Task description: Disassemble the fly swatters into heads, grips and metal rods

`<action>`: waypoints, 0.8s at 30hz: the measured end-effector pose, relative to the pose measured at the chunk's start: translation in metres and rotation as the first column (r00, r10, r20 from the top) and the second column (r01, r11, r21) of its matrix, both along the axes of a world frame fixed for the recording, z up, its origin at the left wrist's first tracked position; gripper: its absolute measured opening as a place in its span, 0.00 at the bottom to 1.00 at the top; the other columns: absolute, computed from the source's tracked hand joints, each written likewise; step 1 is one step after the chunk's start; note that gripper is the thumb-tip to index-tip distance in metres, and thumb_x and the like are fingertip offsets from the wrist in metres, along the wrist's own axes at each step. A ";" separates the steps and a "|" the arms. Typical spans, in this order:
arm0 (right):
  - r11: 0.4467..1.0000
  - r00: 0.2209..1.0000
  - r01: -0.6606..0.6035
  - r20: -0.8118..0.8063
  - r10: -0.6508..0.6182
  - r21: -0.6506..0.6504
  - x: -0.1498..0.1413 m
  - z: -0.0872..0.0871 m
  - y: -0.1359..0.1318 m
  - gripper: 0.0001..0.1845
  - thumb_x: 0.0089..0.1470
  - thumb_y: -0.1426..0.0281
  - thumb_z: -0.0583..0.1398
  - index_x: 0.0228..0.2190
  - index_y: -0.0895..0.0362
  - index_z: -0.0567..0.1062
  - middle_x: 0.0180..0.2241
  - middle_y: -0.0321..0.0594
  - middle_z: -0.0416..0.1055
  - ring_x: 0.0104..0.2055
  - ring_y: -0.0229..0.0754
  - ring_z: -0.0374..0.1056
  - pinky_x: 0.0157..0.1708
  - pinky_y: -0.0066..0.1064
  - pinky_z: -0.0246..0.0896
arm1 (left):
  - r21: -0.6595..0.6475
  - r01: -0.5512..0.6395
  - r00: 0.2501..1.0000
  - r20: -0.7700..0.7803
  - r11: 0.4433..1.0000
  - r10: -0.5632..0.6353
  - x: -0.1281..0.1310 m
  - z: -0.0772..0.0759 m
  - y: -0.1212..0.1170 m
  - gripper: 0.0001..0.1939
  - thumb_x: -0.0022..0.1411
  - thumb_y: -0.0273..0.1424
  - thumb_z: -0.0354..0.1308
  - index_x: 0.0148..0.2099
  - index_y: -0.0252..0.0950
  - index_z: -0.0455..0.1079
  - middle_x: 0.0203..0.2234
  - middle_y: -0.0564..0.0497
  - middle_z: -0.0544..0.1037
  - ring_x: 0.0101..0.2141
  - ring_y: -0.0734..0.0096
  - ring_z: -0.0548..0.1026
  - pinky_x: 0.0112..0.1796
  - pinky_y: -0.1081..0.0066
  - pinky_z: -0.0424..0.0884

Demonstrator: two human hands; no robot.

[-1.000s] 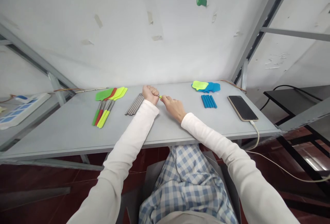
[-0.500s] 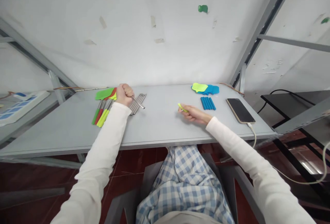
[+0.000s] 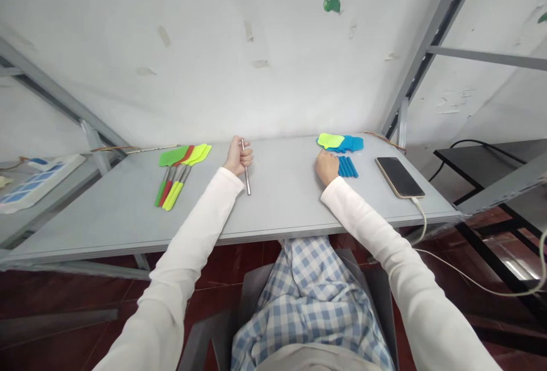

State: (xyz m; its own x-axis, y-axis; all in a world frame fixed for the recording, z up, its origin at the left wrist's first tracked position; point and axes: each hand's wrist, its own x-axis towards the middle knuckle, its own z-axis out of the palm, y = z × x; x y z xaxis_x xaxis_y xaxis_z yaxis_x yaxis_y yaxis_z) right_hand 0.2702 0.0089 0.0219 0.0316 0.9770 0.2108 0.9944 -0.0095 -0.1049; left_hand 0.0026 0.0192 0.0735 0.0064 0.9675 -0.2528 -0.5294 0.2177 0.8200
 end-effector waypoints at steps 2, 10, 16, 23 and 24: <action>0.998 0.999 0.030 0.017 -0.031 0.058 0.005 -0.001 0.000 0.19 0.60 0.76 0.44 0.48 0.70 0.67 0.48 0.67 0.67 0.51 0.58 0.63 0.45 0.41 0.54 | 0.019 -0.073 0.997 -0.026 0.997 0.073 0.002 -0.002 0.000 0.11 0.59 0.37 0.52 0.28 0.39 0.56 0.12 0.65 0.43 0.09 0.85 0.41 0.13 0.82 0.34; 0.991 0.999 0.021 0.045 -0.028 0.135 0.010 -0.001 0.010 0.23 0.58 0.78 0.43 0.52 0.69 0.65 0.55 0.64 0.60 0.54 0.57 0.56 0.47 0.41 0.50 | 0.169 -0.247 0.918 -0.276 0.954 0.286 0.009 -0.013 0.022 0.10 0.62 0.36 0.50 0.29 0.40 0.55 0.12 0.64 0.48 0.11 0.82 0.46 0.16 0.81 0.39; 0.990 0.999 -0.021 0.045 0.015 0.136 0.012 -0.006 0.045 0.28 0.60 0.75 0.45 0.61 0.63 0.59 0.62 0.60 0.54 0.58 0.57 0.54 0.50 0.43 0.48 | 0.277 -0.165 0.522 -0.790 0.947 0.322 0.002 -0.037 0.025 0.13 0.51 0.25 0.58 0.40 0.37 0.61 0.32 0.46 0.72 0.40 0.63 0.73 0.41 0.69 0.66; 0.996 0.996 -0.012 0.086 0.005 0.083 0.015 -0.008 0.047 0.21 0.59 0.75 0.45 0.48 0.69 0.70 0.49 0.62 0.68 0.52 0.55 0.60 0.49 0.42 0.46 | 0.009 0.030 -0.224 -0.975 0.999 0.016 -0.009 -0.045 -0.013 0.31 0.59 0.38 0.50 0.63 0.32 0.58 0.63 0.34 0.57 0.63 0.46 0.53 0.60 0.52 0.48; 0.996 0.996 -0.006 0.092 -0.002 0.094 0.015 -0.007 0.046 0.21 0.59 0.75 0.45 0.47 0.69 0.70 0.48 0.62 0.69 0.51 0.56 0.61 0.49 0.43 0.46 | -0.040 0.021 -0.270 -0.962 0.999 -0.033 -0.013 -0.045 -0.020 0.33 0.61 0.43 0.47 0.65 0.34 0.56 0.64 0.35 0.55 0.64 0.47 0.52 0.60 0.51 0.48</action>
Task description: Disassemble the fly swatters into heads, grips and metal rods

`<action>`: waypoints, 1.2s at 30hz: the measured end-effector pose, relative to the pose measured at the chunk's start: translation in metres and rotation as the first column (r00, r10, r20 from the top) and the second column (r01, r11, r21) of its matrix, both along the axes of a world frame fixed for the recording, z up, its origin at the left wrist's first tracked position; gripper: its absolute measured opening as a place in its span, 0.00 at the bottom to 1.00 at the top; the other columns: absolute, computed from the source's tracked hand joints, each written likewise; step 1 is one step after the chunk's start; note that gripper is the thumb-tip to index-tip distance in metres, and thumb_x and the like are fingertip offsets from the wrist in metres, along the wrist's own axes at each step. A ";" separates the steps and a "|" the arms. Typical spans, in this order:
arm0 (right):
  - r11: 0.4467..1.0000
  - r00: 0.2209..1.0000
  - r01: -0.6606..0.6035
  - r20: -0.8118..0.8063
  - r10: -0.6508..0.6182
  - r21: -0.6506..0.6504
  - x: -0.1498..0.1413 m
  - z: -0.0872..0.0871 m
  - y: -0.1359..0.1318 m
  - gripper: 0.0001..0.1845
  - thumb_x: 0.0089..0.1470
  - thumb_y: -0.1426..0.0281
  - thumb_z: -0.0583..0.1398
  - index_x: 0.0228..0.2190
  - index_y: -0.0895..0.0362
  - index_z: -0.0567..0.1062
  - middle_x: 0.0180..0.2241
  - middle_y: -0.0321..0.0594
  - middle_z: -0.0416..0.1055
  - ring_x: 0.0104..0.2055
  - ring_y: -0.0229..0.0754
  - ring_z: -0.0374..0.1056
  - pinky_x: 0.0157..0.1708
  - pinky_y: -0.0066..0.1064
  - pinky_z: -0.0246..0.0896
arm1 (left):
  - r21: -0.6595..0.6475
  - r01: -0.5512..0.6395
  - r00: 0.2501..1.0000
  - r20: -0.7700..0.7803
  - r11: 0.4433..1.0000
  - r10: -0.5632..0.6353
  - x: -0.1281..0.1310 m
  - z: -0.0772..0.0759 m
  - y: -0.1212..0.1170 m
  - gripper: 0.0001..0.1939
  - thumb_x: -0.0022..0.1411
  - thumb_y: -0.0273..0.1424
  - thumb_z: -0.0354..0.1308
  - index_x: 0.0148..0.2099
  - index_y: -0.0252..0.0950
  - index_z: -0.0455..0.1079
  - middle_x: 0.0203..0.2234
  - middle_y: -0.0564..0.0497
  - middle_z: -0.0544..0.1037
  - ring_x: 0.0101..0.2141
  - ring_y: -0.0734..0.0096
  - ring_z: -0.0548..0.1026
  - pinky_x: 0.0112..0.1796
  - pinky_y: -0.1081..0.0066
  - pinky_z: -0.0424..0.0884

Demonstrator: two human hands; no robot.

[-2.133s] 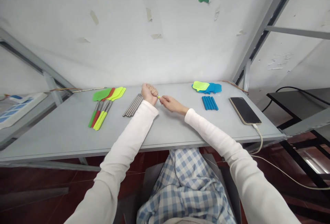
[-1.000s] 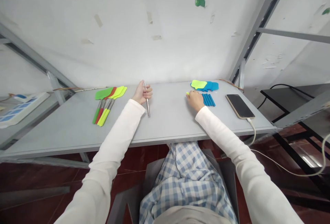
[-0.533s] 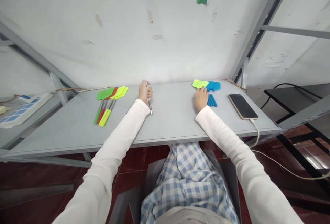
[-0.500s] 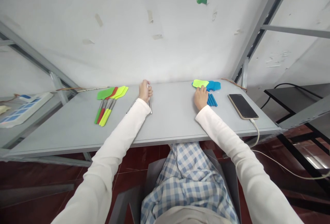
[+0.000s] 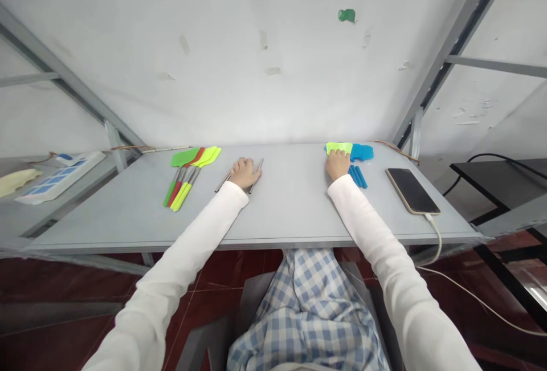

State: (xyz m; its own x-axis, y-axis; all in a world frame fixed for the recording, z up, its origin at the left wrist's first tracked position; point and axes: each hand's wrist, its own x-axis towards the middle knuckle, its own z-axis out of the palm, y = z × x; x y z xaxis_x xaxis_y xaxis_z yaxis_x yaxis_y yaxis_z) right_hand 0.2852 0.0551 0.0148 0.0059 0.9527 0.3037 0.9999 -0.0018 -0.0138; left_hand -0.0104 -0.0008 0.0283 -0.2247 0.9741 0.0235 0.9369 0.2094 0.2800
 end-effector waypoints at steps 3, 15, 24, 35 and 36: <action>0.998 0.999 0.035 0.003 -0.035 0.044 0.000 0.002 -0.002 0.20 0.58 0.74 0.47 0.46 0.69 0.71 0.46 0.62 0.70 0.50 0.57 0.62 0.50 0.46 0.44 | -0.111 -0.018 0.998 -0.056 0.994 0.012 -0.015 0.002 -0.018 0.43 0.59 0.54 0.43 0.70 0.36 0.46 0.68 0.37 0.47 0.66 0.45 0.47 0.60 0.48 0.47; 0.980 1.000 0.011 -0.012 -0.009 0.199 -0.009 0.003 -0.008 0.20 0.59 0.72 0.45 0.42 0.68 0.71 0.45 0.63 0.66 0.49 0.58 0.57 0.47 0.48 0.45 | 0.025 -0.161 0.983 -0.089 0.987 0.162 -0.029 0.000 -0.027 0.33 0.61 0.38 0.45 0.68 0.37 0.52 0.56 0.34 0.65 0.57 0.44 0.62 0.53 0.50 0.58; 0.966 0.989 -0.101 -0.079 0.123 0.238 -0.018 0.000 -0.012 0.20 0.60 0.70 0.44 0.41 0.65 0.71 0.47 0.61 0.62 0.48 0.57 0.54 0.47 0.49 0.46 | 0.013 -0.247 0.967 -0.064 0.969 0.247 -0.029 -0.002 -0.013 0.31 0.60 0.38 0.46 0.63 0.30 0.58 0.57 0.29 0.63 0.58 0.42 0.59 0.54 0.48 0.56; 0.952 0.969 -0.176 -0.128 0.212 0.249 -0.023 -0.002 -0.014 0.18 0.59 0.70 0.46 0.41 0.62 0.72 0.48 0.57 0.62 0.48 0.55 0.54 0.46 0.46 0.46 | 0.154 -0.496 0.845 -0.138 0.854 0.516 -0.119 0.002 -0.031 0.25 0.61 0.29 0.46 0.58 0.22 0.61 0.57 0.25 0.63 0.58 0.40 0.60 0.52 0.49 0.59; 0.950 0.967 -0.180 -0.133 0.218 0.254 -0.023 -0.002 -0.014 0.18 0.59 0.70 0.46 0.41 0.62 0.72 0.47 0.57 0.62 0.48 0.55 0.54 0.46 0.46 0.46 | 0.148 -0.488 0.849 -0.150 0.860 0.507 -0.124 0.001 -0.033 0.24 0.60 0.28 0.47 0.58 0.23 0.61 0.57 0.26 0.64 0.57 0.41 0.61 0.51 0.50 0.59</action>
State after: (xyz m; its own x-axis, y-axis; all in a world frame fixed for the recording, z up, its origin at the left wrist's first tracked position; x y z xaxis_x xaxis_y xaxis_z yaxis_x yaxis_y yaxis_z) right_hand 0.2619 0.0412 0.0124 -0.1100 0.8394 0.5323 0.9644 0.2196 -0.1471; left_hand -0.1343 -0.0335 0.0291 -0.6613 0.7226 0.2011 0.7500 0.6407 0.1641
